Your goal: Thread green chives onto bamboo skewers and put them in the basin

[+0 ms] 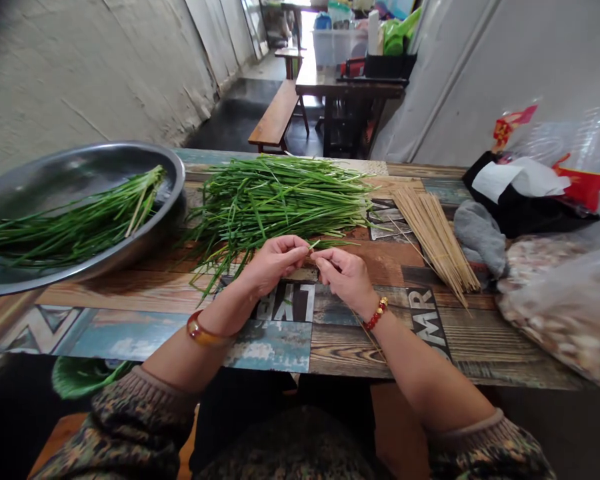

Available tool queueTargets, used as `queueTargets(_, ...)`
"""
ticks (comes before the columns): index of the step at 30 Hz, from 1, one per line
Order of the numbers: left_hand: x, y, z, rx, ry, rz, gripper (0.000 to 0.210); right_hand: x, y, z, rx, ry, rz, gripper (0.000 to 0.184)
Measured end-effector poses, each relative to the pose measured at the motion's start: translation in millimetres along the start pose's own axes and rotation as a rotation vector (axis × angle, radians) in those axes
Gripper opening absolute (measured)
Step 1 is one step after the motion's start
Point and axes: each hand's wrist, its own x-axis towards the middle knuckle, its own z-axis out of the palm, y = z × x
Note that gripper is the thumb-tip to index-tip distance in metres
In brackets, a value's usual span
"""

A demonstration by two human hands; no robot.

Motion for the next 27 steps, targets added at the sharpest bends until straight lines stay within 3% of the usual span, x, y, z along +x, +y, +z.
queueTargets(27,0.6,-1.1,-0.6,0.025,0.010,0.005,0.025,1.0,5.8,-0.2,-0.069,0.008,-0.071,0.032)
